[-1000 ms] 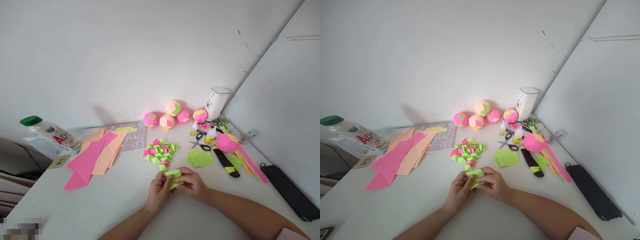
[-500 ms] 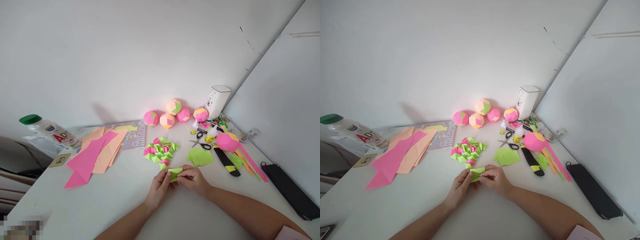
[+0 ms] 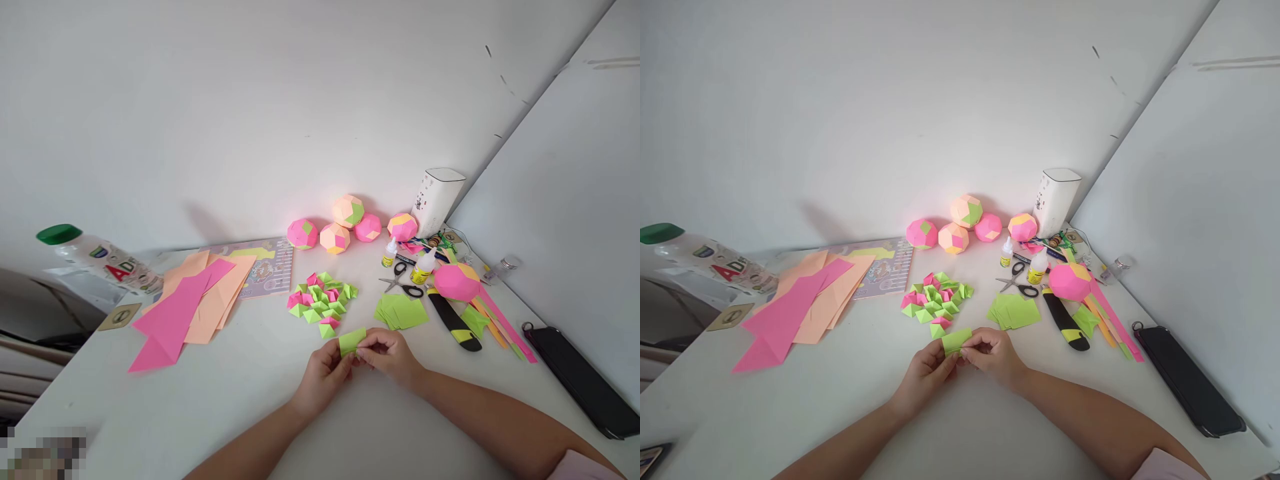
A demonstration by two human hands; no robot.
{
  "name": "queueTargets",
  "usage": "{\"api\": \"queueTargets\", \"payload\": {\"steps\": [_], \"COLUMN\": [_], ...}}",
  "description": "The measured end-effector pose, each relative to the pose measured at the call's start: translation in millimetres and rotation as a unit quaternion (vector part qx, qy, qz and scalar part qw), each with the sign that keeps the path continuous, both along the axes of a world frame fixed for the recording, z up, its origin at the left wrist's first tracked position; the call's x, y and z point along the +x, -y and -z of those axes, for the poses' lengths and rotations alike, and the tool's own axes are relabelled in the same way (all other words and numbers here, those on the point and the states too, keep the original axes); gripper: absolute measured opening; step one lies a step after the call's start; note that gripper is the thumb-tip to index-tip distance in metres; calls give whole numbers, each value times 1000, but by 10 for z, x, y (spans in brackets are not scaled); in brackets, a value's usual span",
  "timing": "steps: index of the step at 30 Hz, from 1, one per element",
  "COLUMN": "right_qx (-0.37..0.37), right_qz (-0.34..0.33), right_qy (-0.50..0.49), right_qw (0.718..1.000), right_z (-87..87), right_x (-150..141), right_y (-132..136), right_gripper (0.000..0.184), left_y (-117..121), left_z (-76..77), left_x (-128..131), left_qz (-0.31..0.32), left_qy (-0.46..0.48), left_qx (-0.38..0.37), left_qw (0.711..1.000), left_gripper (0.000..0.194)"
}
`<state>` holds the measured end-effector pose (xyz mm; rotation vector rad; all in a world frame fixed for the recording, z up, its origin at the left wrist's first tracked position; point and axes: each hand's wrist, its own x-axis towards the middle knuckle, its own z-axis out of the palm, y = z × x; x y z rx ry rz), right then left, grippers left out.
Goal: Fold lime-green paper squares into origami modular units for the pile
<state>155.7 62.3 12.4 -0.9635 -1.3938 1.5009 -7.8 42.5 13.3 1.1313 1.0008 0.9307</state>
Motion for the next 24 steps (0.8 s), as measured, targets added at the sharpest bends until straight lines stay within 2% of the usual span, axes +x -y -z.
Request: {"api": "queueTargets", "payload": {"steps": [11, 16, 21, 24], "right_qx": [9, -11, -44, -39], "right_qz": [-1, 4, 18, -22], "right_qy": [16, 16, -21, -6], "right_qw": [1000, 1000, 999, 999], "right_z": [10, 76, 110, 58], "right_x": [10, 19, 9, 2], "right_y": [14, 11, 3, 2], "right_gripper": [12, 13, 35, 22], "left_y": [-1, -13, -26, -29], "left_z": [46, 48, 46, 30], "left_x": [-9, -16, -21, -16], "left_qz": [8, 6, -10, -15], "left_qy": [-6, -2, 20, 28], "left_qx": [10, -2, -19, -22], "left_qw": [1000, 1000, 1000, 999], "left_gripper": [22, 25, 28, 31]}}
